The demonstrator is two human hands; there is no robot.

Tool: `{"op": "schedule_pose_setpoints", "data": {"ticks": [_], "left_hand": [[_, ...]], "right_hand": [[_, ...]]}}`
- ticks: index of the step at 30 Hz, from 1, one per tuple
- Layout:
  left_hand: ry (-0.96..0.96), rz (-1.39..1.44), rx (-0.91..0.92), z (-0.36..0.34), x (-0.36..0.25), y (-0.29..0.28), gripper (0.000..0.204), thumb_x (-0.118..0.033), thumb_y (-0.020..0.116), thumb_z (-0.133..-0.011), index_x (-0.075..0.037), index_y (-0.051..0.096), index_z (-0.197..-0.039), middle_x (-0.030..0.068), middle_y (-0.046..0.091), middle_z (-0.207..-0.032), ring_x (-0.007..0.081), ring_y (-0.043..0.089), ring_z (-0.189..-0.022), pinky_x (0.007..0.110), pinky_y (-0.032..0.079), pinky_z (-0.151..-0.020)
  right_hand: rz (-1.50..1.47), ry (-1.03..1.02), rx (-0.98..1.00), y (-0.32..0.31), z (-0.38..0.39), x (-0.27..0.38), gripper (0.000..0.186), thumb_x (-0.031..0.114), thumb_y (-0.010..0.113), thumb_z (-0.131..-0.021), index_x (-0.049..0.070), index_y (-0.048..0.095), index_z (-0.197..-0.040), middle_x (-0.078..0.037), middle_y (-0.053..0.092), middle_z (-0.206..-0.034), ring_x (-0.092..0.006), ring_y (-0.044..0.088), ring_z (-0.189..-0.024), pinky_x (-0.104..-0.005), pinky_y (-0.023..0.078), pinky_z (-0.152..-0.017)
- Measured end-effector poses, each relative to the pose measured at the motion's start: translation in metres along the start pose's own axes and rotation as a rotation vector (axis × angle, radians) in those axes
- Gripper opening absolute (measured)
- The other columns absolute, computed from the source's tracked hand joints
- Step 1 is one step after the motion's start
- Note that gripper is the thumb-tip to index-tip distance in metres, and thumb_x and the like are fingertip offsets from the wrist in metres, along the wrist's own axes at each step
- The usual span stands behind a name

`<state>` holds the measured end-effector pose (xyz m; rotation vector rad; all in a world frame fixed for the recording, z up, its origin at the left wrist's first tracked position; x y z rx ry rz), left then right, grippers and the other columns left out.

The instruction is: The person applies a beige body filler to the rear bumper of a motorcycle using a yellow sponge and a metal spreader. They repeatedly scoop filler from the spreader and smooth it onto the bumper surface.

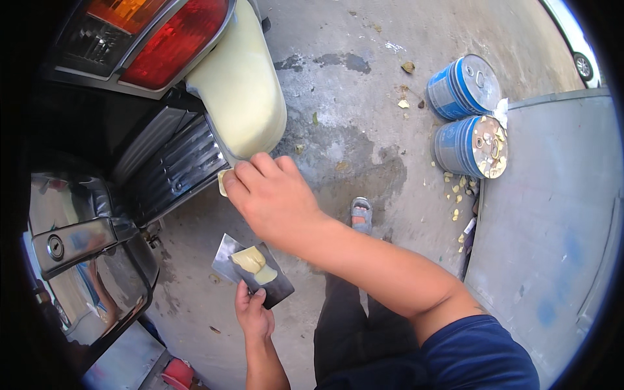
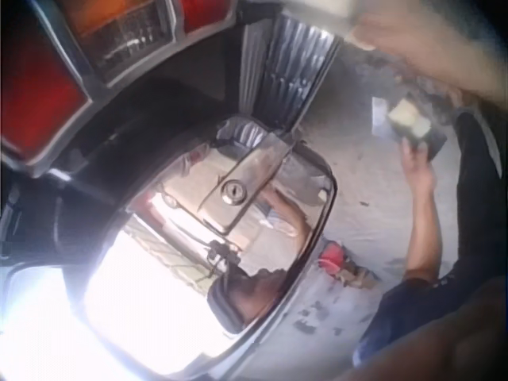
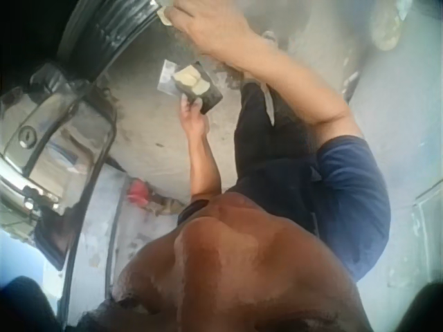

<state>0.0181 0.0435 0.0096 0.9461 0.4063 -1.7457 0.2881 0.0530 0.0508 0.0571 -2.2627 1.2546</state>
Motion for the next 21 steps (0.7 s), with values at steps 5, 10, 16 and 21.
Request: {"op": "schedule_pose_setpoints", "data": {"ticks": [5, 10, 16, 21], "left_hand": [[-0.008, 0.035, 0.009, 0.006, 0.005, -0.008, 0.049, 0.008, 0.052, -0.086, 0.003, 0.049, -0.135, 0.0063, 0.053, -0.131, 0.0152, 0.052, -0.118, 0.029, 0.038, -0.103], [-0.028, 0.019, -0.007, 0.01, 0.018, -0.014, 0.046, 0.005, 0.055, -0.088, 0.002, 0.051, -0.134, 0.0049, 0.053, -0.128, 0.0151, 0.052, -0.116, 0.029, 0.04, -0.101], [-0.037, 0.023, 0.006, 0.011, 0.029, -0.017, 0.047, 0.005, 0.054, -0.087, 0.003, 0.052, -0.133, 0.0051, 0.053, -0.125, 0.0153, 0.052, -0.116, 0.029, 0.04, -0.101], [-0.061, 0.014, -0.001, 0.018, 0.027, -0.018, 0.046, 0.005, 0.054, -0.086, 0.003, 0.052, -0.132, 0.0054, 0.053, -0.124, 0.0153, 0.053, -0.115, 0.029, 0.041, -0.1]], "right_hand": [[0.255, -0.273, -0.035, -0.036, -0.07, -0.02, 0.015, 0.018, 0.06, -0.076, 0.011, 0.068, -0.086, 0.002, 0.058, -0.084, -0.0189, 0.053, -0.087, -0.0351, 0.039, -0.073], [0.445, -0.566, 0.006, -0.013, -0.133, -0.026, 0.011, 0.021, 0.062, -0.075, 0.015, 0.07, -0.071, 0.004, 0.06, -0.075, -0.0191, 0.056, -0.085, -0.0355, 0.04, -0.072], [0.632, -0.551, 0.376, 0.001, -0.154, -0.008, 0.011, 0.02, 0.063, -0.077, 0.015, 0.072, -0.075, 0.004, 0.067, -0.079, -0.019, 0.059, -0.089, -0.035, 0.042, -0.071], [0.656, -0.572, 0.752, -0.009, -0.129, 0.027, 0.012, 0.022, 0.065, -0.079, 0.016, 0.074, -0.084, 0.004, 0.067, -0.081, -0.0198, 0.058, -0.093, -0.0349, 0.042, -0.071]]}}
Point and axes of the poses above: each hand's wrist, its own z-axis away from the middle knuckle, its own y-axis out of the palm, x = y × z, the point moved 1 cm from there along -z, towards the middle knuckle
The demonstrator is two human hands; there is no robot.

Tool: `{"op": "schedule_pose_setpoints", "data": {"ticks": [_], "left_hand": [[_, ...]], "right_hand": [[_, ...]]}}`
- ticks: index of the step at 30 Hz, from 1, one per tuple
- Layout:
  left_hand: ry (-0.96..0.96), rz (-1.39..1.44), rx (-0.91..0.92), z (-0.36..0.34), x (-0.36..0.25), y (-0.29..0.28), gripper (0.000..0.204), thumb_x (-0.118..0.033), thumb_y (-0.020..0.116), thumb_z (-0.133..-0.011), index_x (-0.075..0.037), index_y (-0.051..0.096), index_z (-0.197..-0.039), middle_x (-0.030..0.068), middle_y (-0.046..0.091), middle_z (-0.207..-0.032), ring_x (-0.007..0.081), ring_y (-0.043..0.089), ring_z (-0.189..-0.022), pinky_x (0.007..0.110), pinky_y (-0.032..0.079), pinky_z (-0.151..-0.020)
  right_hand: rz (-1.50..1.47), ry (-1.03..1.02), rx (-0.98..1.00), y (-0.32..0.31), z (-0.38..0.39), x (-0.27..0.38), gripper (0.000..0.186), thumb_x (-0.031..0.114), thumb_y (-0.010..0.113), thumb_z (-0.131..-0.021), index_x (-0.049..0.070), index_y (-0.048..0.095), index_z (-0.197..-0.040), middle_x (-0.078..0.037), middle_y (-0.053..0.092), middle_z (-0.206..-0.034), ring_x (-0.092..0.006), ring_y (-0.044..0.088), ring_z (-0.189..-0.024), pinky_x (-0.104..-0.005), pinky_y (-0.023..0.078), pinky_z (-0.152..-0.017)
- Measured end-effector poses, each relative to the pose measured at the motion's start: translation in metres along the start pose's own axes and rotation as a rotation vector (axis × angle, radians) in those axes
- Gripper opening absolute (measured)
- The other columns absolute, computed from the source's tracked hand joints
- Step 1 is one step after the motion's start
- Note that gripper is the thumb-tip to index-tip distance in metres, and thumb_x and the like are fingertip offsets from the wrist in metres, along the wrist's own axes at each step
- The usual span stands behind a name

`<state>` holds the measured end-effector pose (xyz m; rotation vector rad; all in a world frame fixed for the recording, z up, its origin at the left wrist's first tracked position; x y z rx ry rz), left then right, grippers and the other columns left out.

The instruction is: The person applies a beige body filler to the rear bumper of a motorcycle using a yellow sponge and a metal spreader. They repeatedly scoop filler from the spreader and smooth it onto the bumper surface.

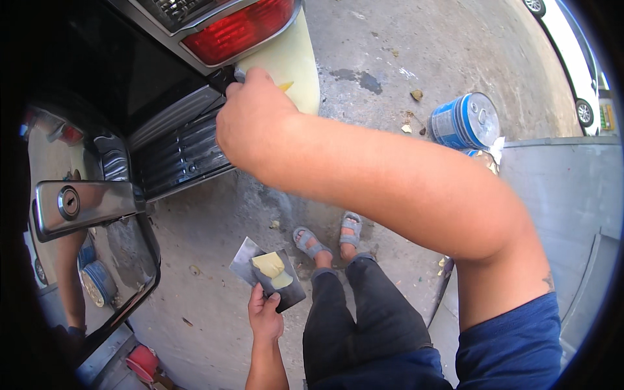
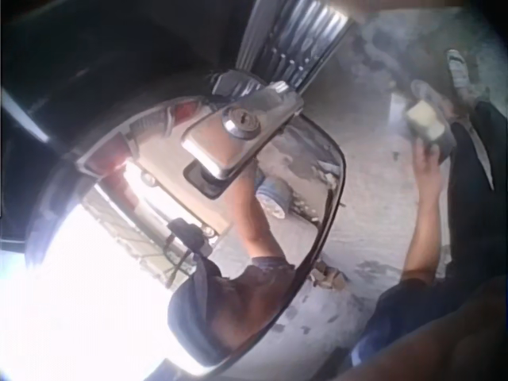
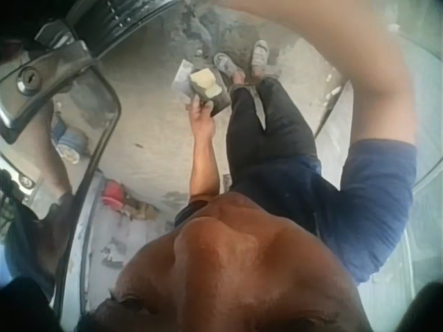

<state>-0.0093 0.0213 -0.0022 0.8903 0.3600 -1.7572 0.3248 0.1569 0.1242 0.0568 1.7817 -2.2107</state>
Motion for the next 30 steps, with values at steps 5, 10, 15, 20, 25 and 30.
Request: {"op": "schedule_pose_setpoints", "data": {"ticks": [5, 10, 15, 20, 25, 30], "left_hand": [[-0.02, 0.013, -0.003, 0.005, -0.008, 0.004, 0.046, 0.005, 0.053, -0.087, 0.003, 0.052, -0.133, 0.0049, 0.054, -0.124, 0.0152, 0.053, -0.114, 0.029, 0.041, -0.099], [-0.02, 0.012, -0.019, 0.008, -0.008, 0.0, 0.046, 0.005, 0.054, -0.087, 0.003, 0.051, -0.133, 0.0048, 0.054, -0.124, 0.0154, 0.054, -0.113, 0.029, 0.041, -0.099], [-0.018, -0.03, -0.005, 0.001, -0.004, -0.002, 0.047, 0.005, 0.054, -0.087, 0.004, 0.051, -0.133, 0.0052, 0.052, -0.125, 0.0158, 0.052, -0.116, 0.029, 0.04, -0.101], [-0.025, -0.026, -0.002, 0.003, -0.006, 0.002, 0.047, 0.005, 0.054, -0.087, 0.004, 0.051, -0.133, 0.0058, 0.05, -0.126, 0.0159, 0.051, -0.118, 0.029, 0.039, -0.102], [-0.05, 0.009, -0.021, 0.011, -0.013, 0.004, 0.046, 0.005, 0.054, -0.086, 0.005, 0.051, -0.132, 0.0064, 0.052, -0.127, 0.0152, 0.051, -0.117, 0.029, 0.039, -0.102], [-0.017, -0.024, -0.056, 0.013, -0.025, 0.007, 0.046, 0.007, 0.052, -0.086, 0.005, 0.051, -0.131, 0.0066, 0.054, -0.127, 0.0145, 0.051, -0.117, 0.029, 0.039, -0.101]], "right_hand": [[0.031, -0.03, 0.074, 0.013, 0.024, 0.04, 0.013, 0.023, 0.064, -0.08, 0.016, 0.073, -0.085, 0.005, 0.066, -0.085, -0.0184, 0.055, -0.092, -0.0338, 0.04, -0.07], [-0.2, 0.0, -0.041, 0.031, 0.047, 0.038, 0.019, 0.024, 0.065, -0.079, 0.015, 0.074, -0.093, 0.002, 0.068, -0.088, -0.0203, 0.058, -0.096, -0.037, 0.042, -0.071], [-0.14, 0.238, -0.352, 0.023, 0.031, -0.03, 0.012, 0.021, 0.064, -0.079, 0.015, 0.072, -0.085, 0.001, 0.068, -0.085, -0.0207, 0.06, -0.096, -0.0375, 0.046, -0.073], [-0.094, 0.17, -0.31, 0.02, -0.004, -0.032, 0.012, 0.018, 0.06, -0.08, 0.012, 0.069, -0.085, 0.0, 0.066, -0.086, -0.0199, 0.061, -0.095, -0.0362, 0.047, -0.076], [-0.204, 0.076, -0.149, 0.023, 0.028, 0.018, 0.013, 0.019, 0.061, -0.079, 0.012, 0.071, -0.082, 0.002, 0.063, -0.082, -0.0196, 0.058, -0.09, -0.0351, 0.043, -0.074], [-0.295, 0.093, -0.184, 0.073, 0.09, 0.059, 0.015, 0.018, 0.06, -0.078, 0.011, 0.069, -0.09, -0.001, 0.063, -0.088, -0.0205, 0.056, -0.088, -0.0333, 0.042, -0.073]]}}
Point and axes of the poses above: each hand's wrist, its own z-axis away from the middle knuckle, its own y-axis out of the palm, x = y × z, the point moved 1 cm from there along -z, towards the middle knuckle
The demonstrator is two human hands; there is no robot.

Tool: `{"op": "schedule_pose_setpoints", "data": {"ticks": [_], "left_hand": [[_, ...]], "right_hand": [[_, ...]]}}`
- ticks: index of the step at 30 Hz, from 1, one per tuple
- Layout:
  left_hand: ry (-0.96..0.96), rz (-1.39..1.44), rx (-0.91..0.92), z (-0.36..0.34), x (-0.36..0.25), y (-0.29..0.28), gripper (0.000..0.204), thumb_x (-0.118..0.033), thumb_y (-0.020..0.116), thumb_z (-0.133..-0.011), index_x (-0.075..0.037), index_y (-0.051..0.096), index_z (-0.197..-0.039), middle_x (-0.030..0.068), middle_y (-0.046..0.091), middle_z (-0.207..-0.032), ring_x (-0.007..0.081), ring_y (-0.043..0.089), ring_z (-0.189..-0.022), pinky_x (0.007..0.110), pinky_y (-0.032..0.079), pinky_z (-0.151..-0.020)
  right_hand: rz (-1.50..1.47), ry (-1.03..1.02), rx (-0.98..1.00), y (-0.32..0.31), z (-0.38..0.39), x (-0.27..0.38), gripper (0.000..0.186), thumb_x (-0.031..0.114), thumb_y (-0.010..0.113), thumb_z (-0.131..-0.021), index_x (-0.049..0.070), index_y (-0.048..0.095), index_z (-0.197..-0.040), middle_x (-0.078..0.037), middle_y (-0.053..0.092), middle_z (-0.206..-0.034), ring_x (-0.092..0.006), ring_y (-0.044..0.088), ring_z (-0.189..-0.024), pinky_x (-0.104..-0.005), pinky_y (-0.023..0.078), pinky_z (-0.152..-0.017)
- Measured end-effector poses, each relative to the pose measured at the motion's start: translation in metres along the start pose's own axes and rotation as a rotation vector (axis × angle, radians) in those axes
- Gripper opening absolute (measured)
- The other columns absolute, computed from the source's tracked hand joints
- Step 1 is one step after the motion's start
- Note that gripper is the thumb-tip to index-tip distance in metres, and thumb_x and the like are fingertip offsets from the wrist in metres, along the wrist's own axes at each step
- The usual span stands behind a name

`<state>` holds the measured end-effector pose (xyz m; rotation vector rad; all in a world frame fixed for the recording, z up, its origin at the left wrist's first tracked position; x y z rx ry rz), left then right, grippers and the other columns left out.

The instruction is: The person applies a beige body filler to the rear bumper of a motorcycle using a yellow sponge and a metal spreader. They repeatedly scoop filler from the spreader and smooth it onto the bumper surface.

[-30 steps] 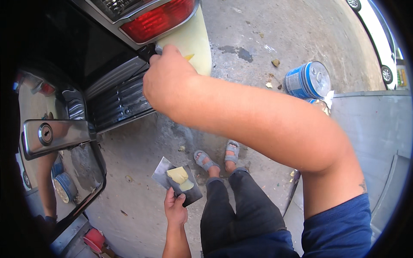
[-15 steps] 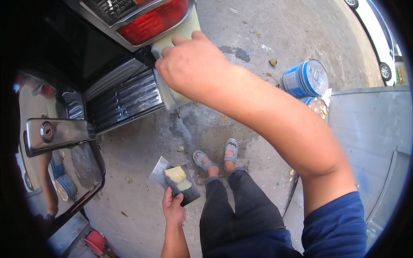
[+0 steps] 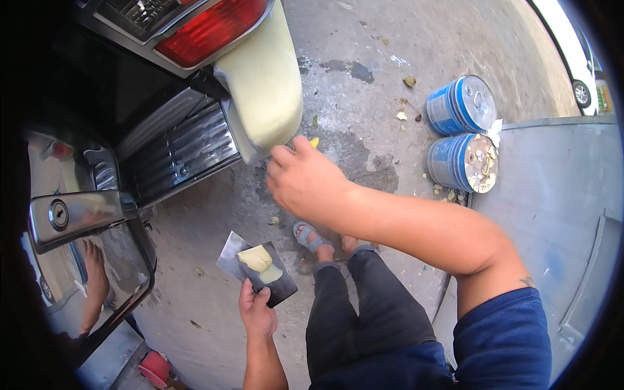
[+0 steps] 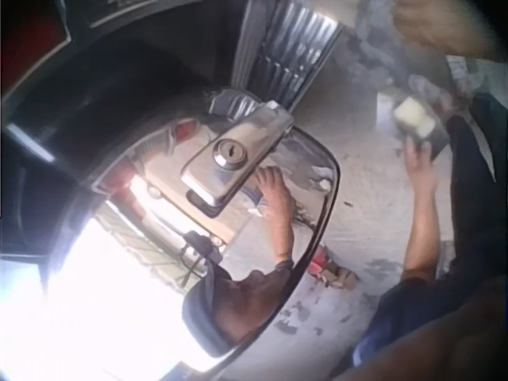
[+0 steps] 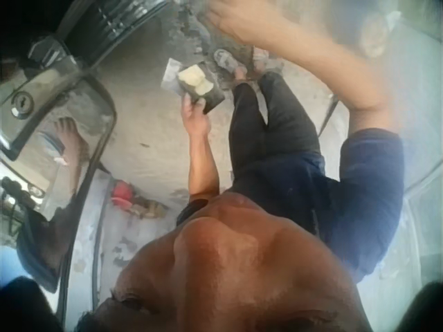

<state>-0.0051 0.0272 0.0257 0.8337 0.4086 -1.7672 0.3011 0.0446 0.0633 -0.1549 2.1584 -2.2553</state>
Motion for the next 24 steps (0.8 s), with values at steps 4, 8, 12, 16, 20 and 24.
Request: {"op": "schedule_pose_setpoints", "data": {"ticks": [4, 8, 12, 16, 20, 24], "left_hand": [[0.036, 0.017, -0.009, 0.001, -0.001, -0.005, 0.051, 0.007, 0.049, -0.085, 0.004, 0.047, -0.136, 0.0105, 0.057, -0.131, 0.0196, 0.053, -0.121, 0.034, 0.038, -0.107], [0.043, 0.038, 0.013, 0.002, -0.01, 0.011, 0.051, 0.007, 0.05, -0.084, 0.004, 0.048, -0.135, 0.01, 0.057, -0.13, 0.0191, 0.053, -0.119, 0.034, 0.038, -0.105], [0.059, 0.023, 0.024, -0.001, -0.007, 0.004, 0.05, 0.006, 0.05, -0.084, 0.004, 0.049, -0.134, 0.0101, 0.057, -0.13, 0.02, 0.054, -0.12, 0.035, 0.038, -0.106], [0.035, -0.032, -0.004, -0.002, -0.01, 0.004, 0.05, 0.006, 0.053, -0.084, 0.004, 0.05, -0.133, 0.0091, 0.058, -0.128, 0.0172, 0.054, -0.116, 0.03, 0.038, -0.103], [0.071, -0.069, 0.02, 0.0, -0.02, 0.009, 0.051, 0.005, 0.049, -0.084, 0.003, 0.047, -0.135, 0.012, 0.057, -0.131, 0.0225, 0.053, -0.122, 0.038, 0.038, -0.108], [0.074, -0.037, 0.057, -0.008, -0.04, 0.026, 0.053, 0.005, 0.05, -0.085, 0.004, 0.045, -0.137, 0.0129, 0.056, -0.132, 0.0226, 0.053, -0.123, 0.037, 0.038, -0.108]], "right_hand": [[-0.334, 0.319, -0.449, 0.009, 0.04, -0.011, 0.021, 0.008, 0.062, -0.079, 0.008, 0.069, -0.099, -0.003, 0.067, -0.095, -0.0235, 0.058, -0.094, -0.0366, 0.045, -0.073], [-0.499, 0.572, -0.773, 0.035, 0.042, -0.026, 0.036, -0.007, 0.059, -0.076, 0.004, 0.064, -0.11, -0.009, 0.066, -0.106, -0.0304, 0.059, -0.092, -0.0412, 0.049, -0.082], [-0.543, 0.586, -0.882, 0.058, 0.025, -0.006, 0.042, -0.009, 0.06, -0.074, 0.003, 0.064, -0.113, -0.012, 0.066, -0.109, -0.0311, 0.061, -0.097, -0.0409, 0.049, -0.085], [-0.596, 0.588, -0.893, 0.072, 0.014, 0.021, 0.039, -0.007, 0.059, -0.073, 0.004, 0.066, -0.111, -0.01, 0.067, -0.109, -0.0301, 0.061, -0.097, -0.0402, 0.048, -0.086], [-0.623, 0.549, -0.887, 0.072, 0.027, 0.029, 0.034, 0.0, 0.06, -0.075, 0.007, 0.067, -0.108, -0.005, 0.067, -0.109, -0.0268, 0.06, -0.096, -0.0381, 0.047, -0.083], [-0.629, 0.532, -0.775, 0.053, 0.071, 0.029, 0.03, 0.006, 0.063, -0.076, 0.009, 0.069, -0.105, -0.002, 0.067, -0.107, -0.0241, 0.06, -0.097, -0.0374, 0.047, -0.082]]}}
Point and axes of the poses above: each hand's wrist, its own z-axis away from the middle knuckle, its own y-axis out of the palm, x = y × z, the point moved 1 cm from there along -z, towards the middle knuckle
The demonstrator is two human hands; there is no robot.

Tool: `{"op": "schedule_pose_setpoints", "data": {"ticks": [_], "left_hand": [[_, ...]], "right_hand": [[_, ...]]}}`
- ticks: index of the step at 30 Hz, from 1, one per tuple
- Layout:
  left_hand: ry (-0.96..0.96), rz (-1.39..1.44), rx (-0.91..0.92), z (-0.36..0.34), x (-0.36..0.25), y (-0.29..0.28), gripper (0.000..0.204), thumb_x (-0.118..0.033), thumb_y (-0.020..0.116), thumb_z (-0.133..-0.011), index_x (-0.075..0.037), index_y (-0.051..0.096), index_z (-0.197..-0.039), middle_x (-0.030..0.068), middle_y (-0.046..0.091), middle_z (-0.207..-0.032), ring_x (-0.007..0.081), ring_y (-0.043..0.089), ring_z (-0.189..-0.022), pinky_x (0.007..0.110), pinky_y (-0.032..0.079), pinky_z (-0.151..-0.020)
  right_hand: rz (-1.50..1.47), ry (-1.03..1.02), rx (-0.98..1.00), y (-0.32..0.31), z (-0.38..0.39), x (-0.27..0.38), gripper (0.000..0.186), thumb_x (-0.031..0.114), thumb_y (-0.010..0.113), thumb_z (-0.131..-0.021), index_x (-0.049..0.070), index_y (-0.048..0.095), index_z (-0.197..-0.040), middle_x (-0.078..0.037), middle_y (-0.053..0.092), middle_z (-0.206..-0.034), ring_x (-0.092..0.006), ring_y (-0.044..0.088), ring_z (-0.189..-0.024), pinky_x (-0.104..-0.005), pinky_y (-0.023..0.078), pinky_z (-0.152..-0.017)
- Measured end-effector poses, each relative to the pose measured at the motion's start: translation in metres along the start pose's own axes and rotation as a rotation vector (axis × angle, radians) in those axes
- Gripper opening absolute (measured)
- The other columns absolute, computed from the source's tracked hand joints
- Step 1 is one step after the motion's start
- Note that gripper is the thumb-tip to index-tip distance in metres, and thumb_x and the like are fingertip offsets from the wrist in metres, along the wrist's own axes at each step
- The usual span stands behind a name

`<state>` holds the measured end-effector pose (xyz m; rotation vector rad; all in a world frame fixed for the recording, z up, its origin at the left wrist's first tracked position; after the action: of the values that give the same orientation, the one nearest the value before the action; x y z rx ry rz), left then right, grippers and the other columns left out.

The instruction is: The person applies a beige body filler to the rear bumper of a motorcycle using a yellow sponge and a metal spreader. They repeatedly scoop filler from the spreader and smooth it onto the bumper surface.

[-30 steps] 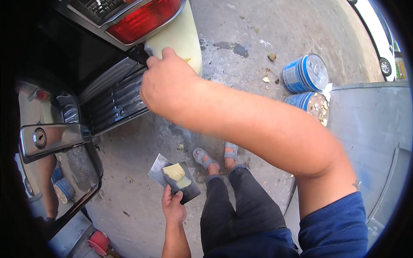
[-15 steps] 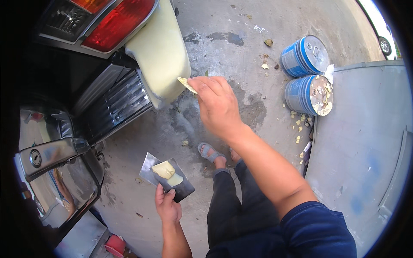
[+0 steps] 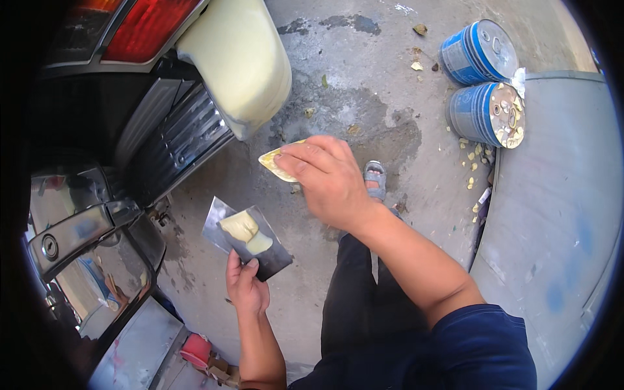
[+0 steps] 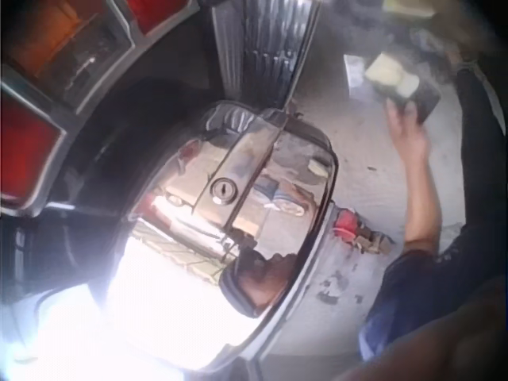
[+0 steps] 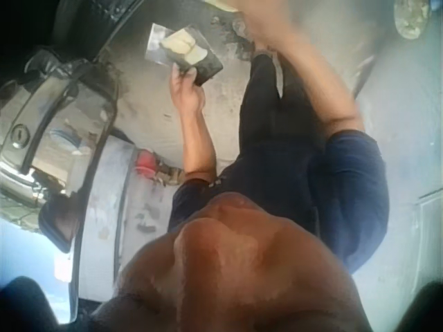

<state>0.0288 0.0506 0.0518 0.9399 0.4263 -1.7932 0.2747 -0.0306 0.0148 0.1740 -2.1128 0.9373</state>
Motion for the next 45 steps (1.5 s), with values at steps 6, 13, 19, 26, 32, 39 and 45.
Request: {"op": "schedule_pose_setpoints", "data": {"ticks": [6, 13, 19, 26, 32, 39, 45], "left_hand": [[-0.008, 0.041, 0.133, -0.018, -0.03, 0.026, 0.05, 0.005, 0.048, -0.086, 0.005, 0.046, -0.136, 0.0088, 0.055, -0.131, 0.0159, 0.051, -0.12, 0.03, 0.036, -0.104], [0.084, -0.127, 0.206, -0.02, -0.039, 0.044, 0.047, 0.005, 0.048, -0.085, 0.005, 0.052, -0.132, 0.0074, 0.054, -0.125, 0.0156, 0.051, -0.114, 0.029, 0.036, -0.103], [0.521, -0.752, -0.034, -0.007, -0.068, 0.052, 0.043, 0.003, 0.05, -0.087, 0.004, 0.055, -0.13, 0.0097, 0.05, -0.117, 0.0181, 0.053, -0.107, 0.03, 0.042, -0.094], [0.304, -0.631, 0.094, -0.004, -0.053, 0.037, 0.045, 0.005, 0.05, -0.083, 0.005, 0.054, -0.128, 0.0087, 0.052, -0.121, 0.0183, 0.053, -0.112, 0.03, 0.039, -0.099], [-0.073, -0.395, -0.03, 0.009, -0.01, 0.037, 0.051, 0.011, 0.047, -0.079, 0.005, 0.053, -0.13, 0.0077, 0.059, -0.123, 0.0175, 0.055, -0.115, 0.031, 0.038, -0.104], [-0.179, -0.314, -0.127, 0.004, 0.017, 0.07, 0.05, 0.012, 0.046, -0.08, 0.004, 0.054, -0.129, 0.0096, 0.06, -0.123, 0.0185, 0.056, -0.114, 0.032, 0.04, -0.103], [-0.201, -0.288, -0.14, -0.001, 0.029, 0.103, 0.044, 0.006, 0.053, -0.083, 0.003, 0.057, -0.127, 0.0067, 0.054, -0.119, 0.0167, 0.053, -0.111, 0.029, 0.041, -0.096]], "right_hand": [[-0.099, -0.203, 0.273, -0.025, 0.002, 0.023, 0.034, 0.008, 0.069, -0.07, 0.012, 0.071, -0.104, 0.0, 0.067, -0.112, -0.0225, 0.06, -0.099, -0.0396, 0.048, -0.089], [-0.104, -0.292, 0.341, -0.03, -0.003, 0.036, 0.027, 0.015, 0.064, -0.076, 0.012, 0.071, -0.102, 0.001, 0.066, -0.111, -0.021, 0.058, -0.103, -0.0419, 0.046, -0.095], [-0.313, 0.011, 0.312, -0.046, -0.001, 0.012, 0.03, 0.004, 0.065, -0.075, 0.008, 0.068, -0.105, -0.004, 0.067, -0.109, -0.0241, 0.059, -0.104, -0.0419, 0.046, -0.096], [-0.23, 0.249, 0.093, -0.089, -0.101, -0.058, 0.027, -0.002, 0.06, -0.085, 0.007, 0.067, -0.109, -0.011, 0.067, -0.1, -0.0325, 0.061, -0.097, -0.041, 0.049, -0.088], [0.033, -0.118, 0.115, -0.062, -0.208, -0.119, 0.027, 0.001, 0.059, -0.084, 0.011, 0.069, -0.107, -0.007, 0.068, -0.102, -0.0299, 0.06, -0.1, -0.0406, 0.049, -0.089], [0.233, -0.376, 0.169, -0.025, -0.276, -0.137, 0.024, 0.012, 0.056, -0.087, 0.019, 0.072, -0.104, 0.003, 0.067, -0.105, -0.0207, 0.058, -0.109, -0.0383, 0.05, -0.088], [0.332, -0.401, 0.293, -0.024, -0.299, -0.135, 0.023, 0.021, 0.056, -0.089, 0.023, 0.073, -0.104, 0.006, 0.066, -0.106, -0.0174, 0.057, -0.111, -0.037, 0.049, -0.087]]}}
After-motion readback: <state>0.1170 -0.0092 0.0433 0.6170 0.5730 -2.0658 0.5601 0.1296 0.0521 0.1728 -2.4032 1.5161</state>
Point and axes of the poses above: each hand's wrist, its own z-axis away from the middle knuckle, its own y-axis out of the palm, x = y × z, the point moved 1 cm from there along -z, towards the middle knuckle
